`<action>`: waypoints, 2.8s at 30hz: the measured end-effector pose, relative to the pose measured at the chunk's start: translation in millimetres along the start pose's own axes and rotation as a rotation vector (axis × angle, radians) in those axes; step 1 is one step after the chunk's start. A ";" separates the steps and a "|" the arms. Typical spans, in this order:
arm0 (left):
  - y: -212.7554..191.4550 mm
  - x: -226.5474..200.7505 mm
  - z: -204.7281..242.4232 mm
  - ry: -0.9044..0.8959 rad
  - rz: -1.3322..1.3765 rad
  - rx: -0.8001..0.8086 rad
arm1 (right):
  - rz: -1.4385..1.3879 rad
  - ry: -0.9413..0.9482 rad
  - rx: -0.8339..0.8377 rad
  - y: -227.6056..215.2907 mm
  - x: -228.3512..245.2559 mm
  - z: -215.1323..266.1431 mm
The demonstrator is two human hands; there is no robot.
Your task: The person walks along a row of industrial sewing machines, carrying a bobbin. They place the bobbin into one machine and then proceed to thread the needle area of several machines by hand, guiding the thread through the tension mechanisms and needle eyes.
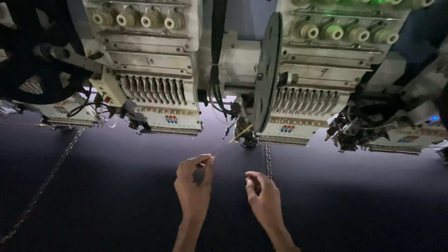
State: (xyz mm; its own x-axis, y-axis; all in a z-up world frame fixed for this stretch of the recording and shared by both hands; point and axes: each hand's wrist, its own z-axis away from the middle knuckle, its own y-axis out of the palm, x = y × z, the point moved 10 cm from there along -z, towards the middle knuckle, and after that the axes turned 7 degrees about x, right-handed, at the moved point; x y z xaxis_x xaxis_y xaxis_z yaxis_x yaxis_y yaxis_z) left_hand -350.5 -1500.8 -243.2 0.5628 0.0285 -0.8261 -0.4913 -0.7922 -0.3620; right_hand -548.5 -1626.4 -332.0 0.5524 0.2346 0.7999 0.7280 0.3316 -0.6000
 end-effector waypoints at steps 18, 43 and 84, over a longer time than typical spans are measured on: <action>61.5 116.8 -43.0 -0.071 -0.090 -0.038 | 0.496 -0.362 -0.219 68.6 28.4 -75.4; 83.3 181.6 -79.0 -0.224 -0.660 -0.068 | 0.790 -0.519 -0.479 128.2 39.5 -99.5; 200.3 14.3 151.0 0.070 -0.934 0.111 | 0.523 -0.714 0.126 -54.9 -46.8 69.6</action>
State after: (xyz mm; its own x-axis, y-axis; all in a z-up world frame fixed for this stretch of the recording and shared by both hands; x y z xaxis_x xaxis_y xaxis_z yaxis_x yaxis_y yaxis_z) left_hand -541.2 -1567.0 -392.7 0.7977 0.5831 -0.1539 0.1208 -0.4044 -0.9066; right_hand -642.6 -1592.0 -335.7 0.3859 0.8832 0.2664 0.3805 0.1107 -0.9181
